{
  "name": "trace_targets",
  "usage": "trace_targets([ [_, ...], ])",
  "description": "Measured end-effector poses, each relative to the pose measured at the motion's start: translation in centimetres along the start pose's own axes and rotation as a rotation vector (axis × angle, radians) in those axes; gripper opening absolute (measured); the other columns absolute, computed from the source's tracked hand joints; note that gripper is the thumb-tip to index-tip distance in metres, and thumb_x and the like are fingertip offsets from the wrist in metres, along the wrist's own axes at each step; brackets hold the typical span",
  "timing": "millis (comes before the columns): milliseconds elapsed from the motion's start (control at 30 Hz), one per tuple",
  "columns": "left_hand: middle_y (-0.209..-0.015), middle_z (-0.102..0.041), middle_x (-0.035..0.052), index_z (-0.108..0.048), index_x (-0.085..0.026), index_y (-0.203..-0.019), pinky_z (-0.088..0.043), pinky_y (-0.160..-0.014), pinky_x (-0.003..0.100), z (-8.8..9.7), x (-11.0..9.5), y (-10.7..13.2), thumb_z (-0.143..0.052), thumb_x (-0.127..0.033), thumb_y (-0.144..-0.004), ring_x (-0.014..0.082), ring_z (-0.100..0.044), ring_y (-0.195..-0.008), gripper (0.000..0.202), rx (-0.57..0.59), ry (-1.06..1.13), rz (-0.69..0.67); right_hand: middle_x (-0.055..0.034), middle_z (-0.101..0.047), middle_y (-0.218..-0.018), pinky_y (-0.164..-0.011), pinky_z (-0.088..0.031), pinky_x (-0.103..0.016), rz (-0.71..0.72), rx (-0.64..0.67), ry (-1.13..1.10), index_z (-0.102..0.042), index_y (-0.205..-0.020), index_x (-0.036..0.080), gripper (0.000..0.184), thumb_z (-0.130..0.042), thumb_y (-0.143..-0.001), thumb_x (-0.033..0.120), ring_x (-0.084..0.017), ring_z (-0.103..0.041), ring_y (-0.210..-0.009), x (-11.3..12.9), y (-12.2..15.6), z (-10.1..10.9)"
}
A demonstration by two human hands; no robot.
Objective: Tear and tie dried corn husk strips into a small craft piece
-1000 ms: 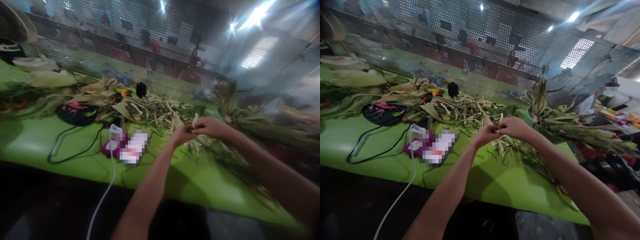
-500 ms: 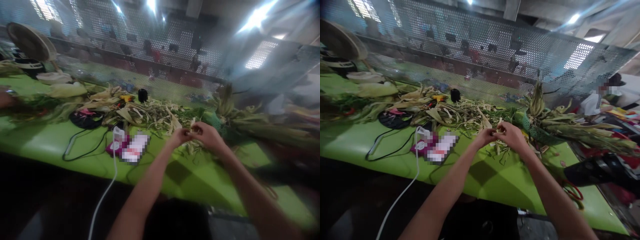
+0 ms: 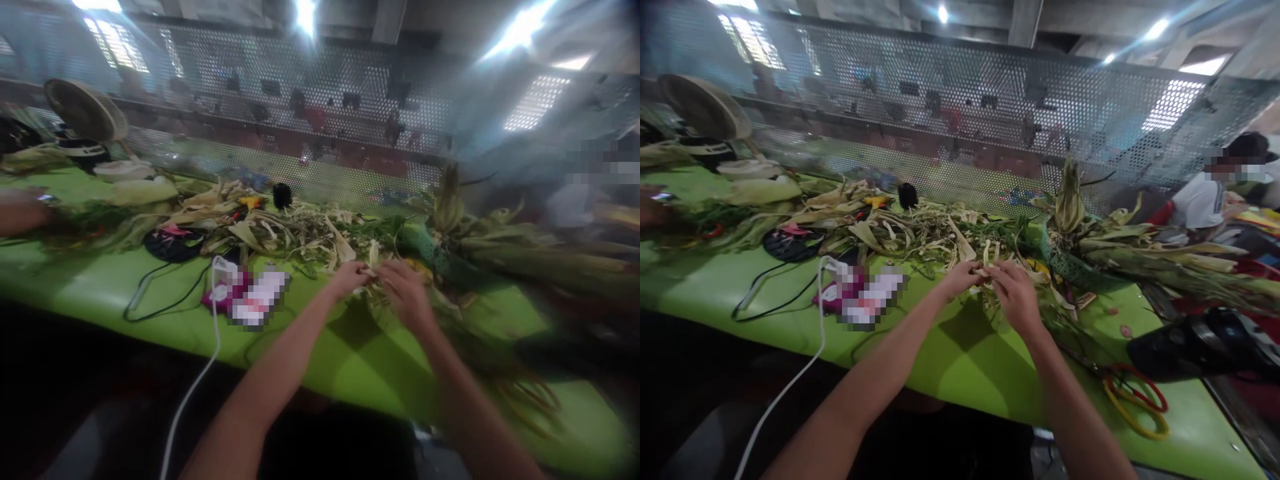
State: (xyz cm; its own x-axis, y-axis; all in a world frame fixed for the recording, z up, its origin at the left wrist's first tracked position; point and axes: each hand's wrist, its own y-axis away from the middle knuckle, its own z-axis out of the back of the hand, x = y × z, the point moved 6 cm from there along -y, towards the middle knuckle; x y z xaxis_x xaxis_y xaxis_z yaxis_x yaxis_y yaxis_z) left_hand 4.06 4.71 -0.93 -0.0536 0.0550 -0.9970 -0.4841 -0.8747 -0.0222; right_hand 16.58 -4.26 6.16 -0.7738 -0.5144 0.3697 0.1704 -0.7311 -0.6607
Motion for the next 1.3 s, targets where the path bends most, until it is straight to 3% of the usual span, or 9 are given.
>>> trace_targets([
  [133, -0.066, -0.058, -0.0006, -0.068, -0.010, -0.086, -0.035, -0.060, 0.023, 0.0, -0.1, 0.3, -0.075, -0.044, -0.062, 0.0090, -0.046, -0.060, 0.041, -0.003, 0.049, -0.005, -0.0097, -0.063, -0.131, -0.099, -0.046, -0.048, 0.048, 0.029, 0.106, -0.064, -0.128, 0.028, 0.038, -0.051, -0.093, 0.022, -0.028, -0.057, -0.119, 0.4, 0.2, -0.3],
  [500, -0.060, -0.051, -0.0033, -0.067, -0.011, -0.080, -0.034, -0.057, 0.020, -0.3, 0.5, 0.1, -0.067, -0.042, -0.067, 0.0086, -0.042, -0.059, 0.034, 0.006, -0.126, 0.007, -0.0073, -0.068, -0.121, -0.093, -0.046, -0.044, 0.031, 0.085, 0.270, -0.071, -0.117, 0.027, 0.029, -0.051, -0.095, 0.026, -0.028, -0.058, -0.110, -0.9, 0.6, -1.3],
  [700, -0.066, -0.054, -0.0019, -0.065, -0.011, -0.078, -0.036, -0.061, 0.021, -0.8, 0.6, 0.0, -0.067, -0.039, -0.066, 0.0087, -0.044, -0.063, 0.030, 0.030, -0.059, -0.045, -0.0060, -0.068, -0.123, -0.094, -0.047, -0.045, 0.046, 0.094, 0.166, -0.070, -0.120, 0.030, 0.032, -0.051, -0.094, 0.023, -0.027, -0.060, -0.110, -0.6, 0.6, -1.3],
  [833, -0.066, -0.055, -0.0006, -0.066, -0.011, -0.082, -0.035, -0.059, 0.022, -0.8, 0.7, 0.0, -0.072, -0.044, -0.064, 0.0096, -0.045, -0.061, 0.038, 0.020, -0.086, 0.009, -0.0085, -0.065, -0.127, -0.100, -0.047, -0.044, -0.013, -0.012, 0.042, -0.064, -0.126, 0.026, 0.035, -0.049, -0.095, 0.022, -0.025, -0.059, -0.117, -1.0, 0.4, -0.3],
  [1067, -0.062, -0.048, -0.0028, -0.064, -0.013, -0.072, -0.031, -0.057, 0.022, -1.3, -0.2, 0.4, -0.067, -0.049, -0.069, 0.0099, -0.042, -0.063, 0.037, 0.048, -0.232, -0.071, -0.0081, -0.070, -0.097, -0.082, -0.050, -0.037, -0.107, -0.013, -0.008, -0.071, -0.099, 0.021, 0.018, -0.055, -0.091, 0.025, -0.023, -0.064, -0.093, -1.6, 0.3, -0.3],
  [1300, -0.066, -0.053, -0.0011, -0.064, -0.013, -0.073, -0.035, -0.061, 0.023, -1.9, 0.0, 0.4, -0.067, -0.052, -0.069, 0.0111, -0.044, -0.066, 0.039, 0.090, -0.197, -0.108, -0.0067, -0.068, -0.088, -0.077, -0.047, -0.034, -0.039, 0.013, 0.084, -0.071, -0.091, 0.021, 0.015, -0.056, -0.091, 0.023, -0.022, -0.061, -0.086, -1.0, 0.3, -0.2],
])
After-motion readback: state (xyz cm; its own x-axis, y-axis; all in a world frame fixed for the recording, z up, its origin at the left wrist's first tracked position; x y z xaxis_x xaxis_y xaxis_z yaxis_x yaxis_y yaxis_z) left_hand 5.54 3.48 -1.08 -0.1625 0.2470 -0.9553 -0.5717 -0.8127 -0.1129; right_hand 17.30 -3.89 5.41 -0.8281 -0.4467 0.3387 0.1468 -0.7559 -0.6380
